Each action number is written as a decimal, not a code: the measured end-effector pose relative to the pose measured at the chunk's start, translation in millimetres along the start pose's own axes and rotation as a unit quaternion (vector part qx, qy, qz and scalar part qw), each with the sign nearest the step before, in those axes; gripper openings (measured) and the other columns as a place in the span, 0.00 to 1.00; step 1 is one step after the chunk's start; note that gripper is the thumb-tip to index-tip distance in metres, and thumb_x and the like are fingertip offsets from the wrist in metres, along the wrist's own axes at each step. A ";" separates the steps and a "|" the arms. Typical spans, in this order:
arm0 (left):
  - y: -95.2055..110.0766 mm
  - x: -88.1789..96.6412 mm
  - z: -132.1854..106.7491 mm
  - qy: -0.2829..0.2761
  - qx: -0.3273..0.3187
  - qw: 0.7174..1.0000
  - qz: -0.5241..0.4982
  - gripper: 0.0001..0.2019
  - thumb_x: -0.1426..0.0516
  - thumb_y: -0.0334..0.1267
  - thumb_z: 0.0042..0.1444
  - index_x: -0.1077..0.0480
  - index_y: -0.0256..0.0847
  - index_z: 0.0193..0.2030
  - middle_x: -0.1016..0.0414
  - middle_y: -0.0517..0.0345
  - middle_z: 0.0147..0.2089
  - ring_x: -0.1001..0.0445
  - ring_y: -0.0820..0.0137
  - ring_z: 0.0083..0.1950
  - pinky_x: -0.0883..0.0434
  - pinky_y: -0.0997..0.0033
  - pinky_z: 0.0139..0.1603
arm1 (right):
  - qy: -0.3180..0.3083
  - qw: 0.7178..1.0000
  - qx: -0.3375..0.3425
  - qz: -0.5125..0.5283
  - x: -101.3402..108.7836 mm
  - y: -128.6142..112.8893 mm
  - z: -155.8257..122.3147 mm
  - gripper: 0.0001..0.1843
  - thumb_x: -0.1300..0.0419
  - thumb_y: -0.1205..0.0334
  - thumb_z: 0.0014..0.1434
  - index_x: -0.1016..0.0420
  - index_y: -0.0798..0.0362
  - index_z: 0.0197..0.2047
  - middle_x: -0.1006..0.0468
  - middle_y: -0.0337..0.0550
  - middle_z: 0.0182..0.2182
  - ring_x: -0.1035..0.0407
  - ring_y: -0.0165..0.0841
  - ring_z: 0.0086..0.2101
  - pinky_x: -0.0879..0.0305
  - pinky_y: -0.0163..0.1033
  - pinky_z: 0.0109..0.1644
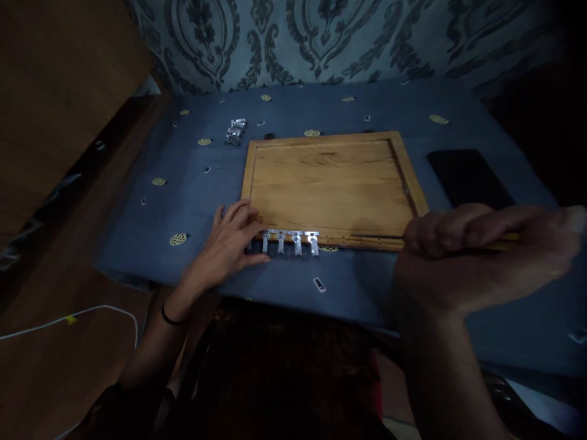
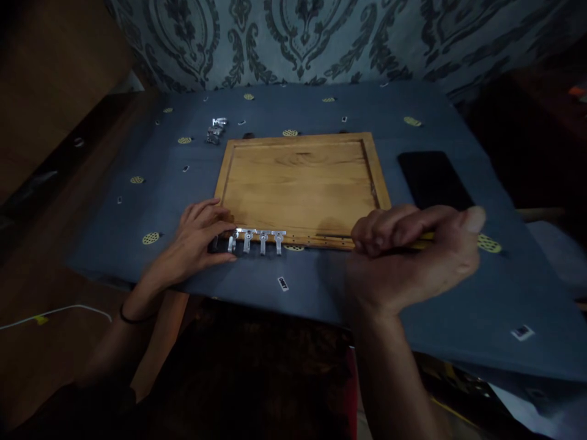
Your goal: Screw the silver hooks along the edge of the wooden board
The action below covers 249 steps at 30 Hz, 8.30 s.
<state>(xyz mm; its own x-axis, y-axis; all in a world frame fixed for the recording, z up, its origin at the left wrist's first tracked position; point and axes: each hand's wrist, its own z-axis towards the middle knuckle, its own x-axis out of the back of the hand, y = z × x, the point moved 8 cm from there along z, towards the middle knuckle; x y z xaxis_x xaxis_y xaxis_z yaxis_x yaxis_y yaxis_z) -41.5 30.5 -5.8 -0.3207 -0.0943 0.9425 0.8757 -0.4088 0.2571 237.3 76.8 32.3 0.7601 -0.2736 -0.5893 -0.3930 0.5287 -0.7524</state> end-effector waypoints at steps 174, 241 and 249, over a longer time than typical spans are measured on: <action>2.3 -5.3 2.2 -0.055 0.049 0.996 -0.060 0.24 0.31 0.49 0.60 0.27 0.41 0.58 0.33 0.38 0.68 0.43 0.45 0.75 0.41 0.35 0.69 | -0.435 0.877 0.011 -0.205 -136.0 31.6 -71.4 0.08 0.30 0.53 0.62 0.16 0.47 0.34 0.16 0.38 0.31 0.27 0.31 0.28 0.33 0.38 0.29; 1.8 -4.9 3.7 -0.054 0.048 0.996 -0.046 0.22 0.32 0.50 0.60 0.27 0.40 0.54 0.29 0.44 0.62 0.40 0.45 0.72 0.40 0.37 0.68 | -0.380 0.882 0.086 -0.264 -115.3 25.6 -69.6 0.06 0.35 0.55 0.67 0.21 0.48 0.41 0.19 0.37 0.36 0.24 0.29 0.33 0.31 0.36 0.32; 2.7 -2.5 3.2 -0.050 0.041 0.997 -0.035 0.20 0.32 0.48 0.61 0.26 0.40 0.53 0.29 0.44 0.61 0.39 0.45 0.71 0.40 0.35 0.68 | -0.290 0.928 0.094 -0.216 -102.0 6.7 -55.8 0.08 0.32 0.53 0.64 0.20 0.47 0.38 0.20 0.36 0.30 0.25 0.30 0.28 0.34 0.36 0.26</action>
<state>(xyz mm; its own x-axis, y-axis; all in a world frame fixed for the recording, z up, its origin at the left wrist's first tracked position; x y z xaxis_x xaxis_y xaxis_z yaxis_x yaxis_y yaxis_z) -37.1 32.6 -6.7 -0.3484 0.0251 0.9370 0.8798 -0.3359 0.3362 128.2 63.5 71.0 0.9976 -0.0428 0.0537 0.0686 0.6159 -0.7848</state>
